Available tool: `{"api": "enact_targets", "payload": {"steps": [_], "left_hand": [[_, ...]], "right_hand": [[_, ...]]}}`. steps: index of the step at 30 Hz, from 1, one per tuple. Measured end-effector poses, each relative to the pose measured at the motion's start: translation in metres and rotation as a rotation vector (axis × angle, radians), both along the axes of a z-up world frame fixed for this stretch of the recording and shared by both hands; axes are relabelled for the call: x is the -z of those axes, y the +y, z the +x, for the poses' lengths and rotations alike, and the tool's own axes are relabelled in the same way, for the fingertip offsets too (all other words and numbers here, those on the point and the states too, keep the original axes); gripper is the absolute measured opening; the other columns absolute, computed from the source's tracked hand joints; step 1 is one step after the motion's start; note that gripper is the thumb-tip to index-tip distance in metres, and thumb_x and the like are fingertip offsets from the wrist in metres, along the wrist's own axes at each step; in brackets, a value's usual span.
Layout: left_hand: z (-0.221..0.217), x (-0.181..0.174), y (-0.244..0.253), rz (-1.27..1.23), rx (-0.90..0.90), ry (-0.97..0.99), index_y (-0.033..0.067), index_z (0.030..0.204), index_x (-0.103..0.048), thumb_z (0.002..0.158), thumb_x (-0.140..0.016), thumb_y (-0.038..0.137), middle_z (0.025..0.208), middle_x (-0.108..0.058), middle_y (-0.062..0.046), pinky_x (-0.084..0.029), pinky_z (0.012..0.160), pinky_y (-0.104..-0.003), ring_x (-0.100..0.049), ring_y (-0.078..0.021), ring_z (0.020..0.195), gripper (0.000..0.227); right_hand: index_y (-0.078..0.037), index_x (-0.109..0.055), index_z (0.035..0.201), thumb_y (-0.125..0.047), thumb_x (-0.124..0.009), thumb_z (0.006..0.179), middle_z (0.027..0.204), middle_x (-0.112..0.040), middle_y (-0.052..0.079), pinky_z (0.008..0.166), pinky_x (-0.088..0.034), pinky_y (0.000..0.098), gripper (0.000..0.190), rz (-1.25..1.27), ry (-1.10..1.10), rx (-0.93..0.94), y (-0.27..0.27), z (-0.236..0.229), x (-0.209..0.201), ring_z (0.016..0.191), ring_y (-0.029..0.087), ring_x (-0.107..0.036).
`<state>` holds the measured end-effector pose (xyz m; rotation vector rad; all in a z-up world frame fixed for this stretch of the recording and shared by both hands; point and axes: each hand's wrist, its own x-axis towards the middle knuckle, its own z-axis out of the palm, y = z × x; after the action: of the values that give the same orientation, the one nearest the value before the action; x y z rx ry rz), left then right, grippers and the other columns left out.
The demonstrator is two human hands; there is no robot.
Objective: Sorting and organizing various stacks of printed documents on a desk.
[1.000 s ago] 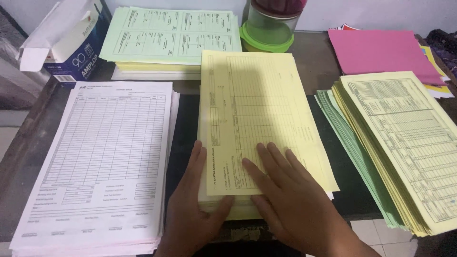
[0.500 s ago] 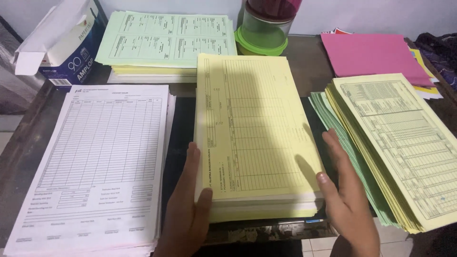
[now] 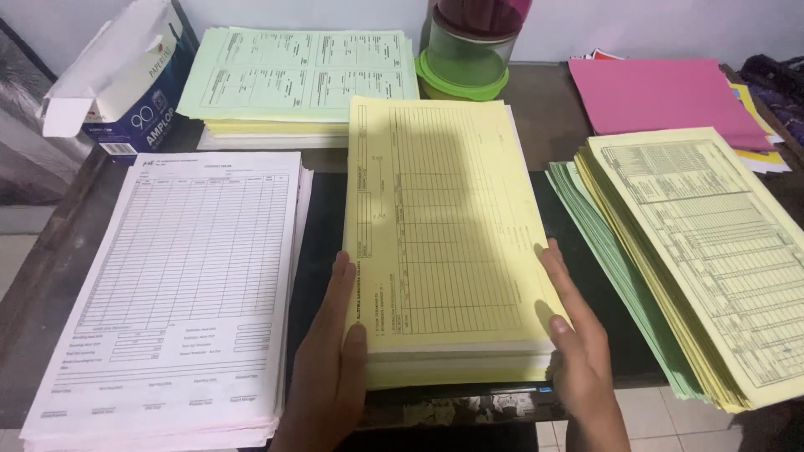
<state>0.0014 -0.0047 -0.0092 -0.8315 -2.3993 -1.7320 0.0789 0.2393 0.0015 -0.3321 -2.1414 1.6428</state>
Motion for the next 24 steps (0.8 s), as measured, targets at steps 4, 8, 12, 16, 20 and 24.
{"api": "enact_targets", "payload": {"steps": [4, 8, 12, 16, 20, 24], "left_hand": [[0.000, 0.000, 0.000, -0.002, 0.003, 0.001, 0.0002, 0.159, -0.026, 0.105, -0.034, 0.022, 0.172, -0.024, -0.020, -0.025, 0.126, -0.046, -0.022, -0.0342, 0.160, 0.059], [0.001, 0.002, 0.001, 0.017, -0.001, -0.005, -0.0003, 0.159, -0.026, 0.105, -0.036, 0.024, 0.171, -0.023, -0.022, -0.025, 0.125, -0.048, -0.021, -0.0358, 0.160, 0.060], [0.000, 0.009, 0.000, 0.025, -0.015, 0.043, -0.0012, 0.160, -0.023, 0.105, -0.039, 0.033, 0.171, -0.023, -0.024, -0.026, 0.125, -0.047, -0.022, -0.0370, 0.160, 0.066], [0.000, 0.006, 0.000, -0.003, 0.000, 0.006, 0.0005, 0.161, -0.018, 0.105, -0.040, 0.037, 0.173, -0.016, -0.021, -0.025, 0.125, -0.049, -0.020, -0.0362, 0.161, 0.071], [0.000, 0.005, 0.000, 0.025, 0.012, 0.013, -0.0001, 0.162, -0.012, 0.105, -0.040, 0.038, 0.174, -0.013, -0.021, -0.026, 0.125, -0.047, -0.018, -0.0360, 0.161, 0.074], [-0.002, 0.009, 0.000, -0.024, -0.002, 0.046, 0.0015, 0.162, -0.018, 0.105, -0.040, 0.034, 0.172, -0.019, -0.023, -0.026, 0.125, -0.047, -0.021, -0.0375, 0.160, 0.069]], "right_hand": [[-0.012, -0.042, 0.154, -0.034, -0.044, 0.092, 0.174, -0.026, 0.010, 0.126, -0.013, 0.0463, 0.066, 0.075, 0.019, -0.020, 0.001, -0.001, -0.001, 0.164, 0.024, -0.016], [-0.011, -0.041, 0.154, -0.035, -0.045, 0.094, 0.172, -0.029, 0.011, 0.127, -0.011, 0.0502, 0.065, 0.104, 0.030, -0.031, 0.003, -0.001, 0.002, 0.163, 0.026, -0.019], [-0.013, -0.041, 0.155, -0.037, -0.044, 0.093, 0.173, -0.028, 0.009, 0.126, -0.009, 0.0500, 0.066, 0.090, -0.005, -0.029, 0.002, -0.001, 0.000, 0.163, 0.024, -0.018], [-0.008, -0.040, 0.154, -0.034, -0.043, 0.096, 0.172, -0.027, 0.014, 0.128, -0.009, 0.0486, 0.064, 0.110, 0.048, -0.057, 0.003, -0.001, 0.001, 0.163, 0.026, -0.018], [-0.012, -0.041, 0.154, -0.034, -0.044, 0.095, 0.175, -0.021, 0.011, 0.125, -0.008, 0.0524, 0.063, 0.097, 0.021, -0.042, 0.001, 0.000, -0.001, 0.164, 0.024, -0.015], [-0.011, -0.046, 0.151, -0.037, -0.044, 0.095, 0.172, -0.030, 0.013, 0.126, -0.011, 0.0484, 0.062, 0.112, 0.010, -0.041, 0.004, 0.000, 0.002, 0.162, 0.024, -0.021]]}}
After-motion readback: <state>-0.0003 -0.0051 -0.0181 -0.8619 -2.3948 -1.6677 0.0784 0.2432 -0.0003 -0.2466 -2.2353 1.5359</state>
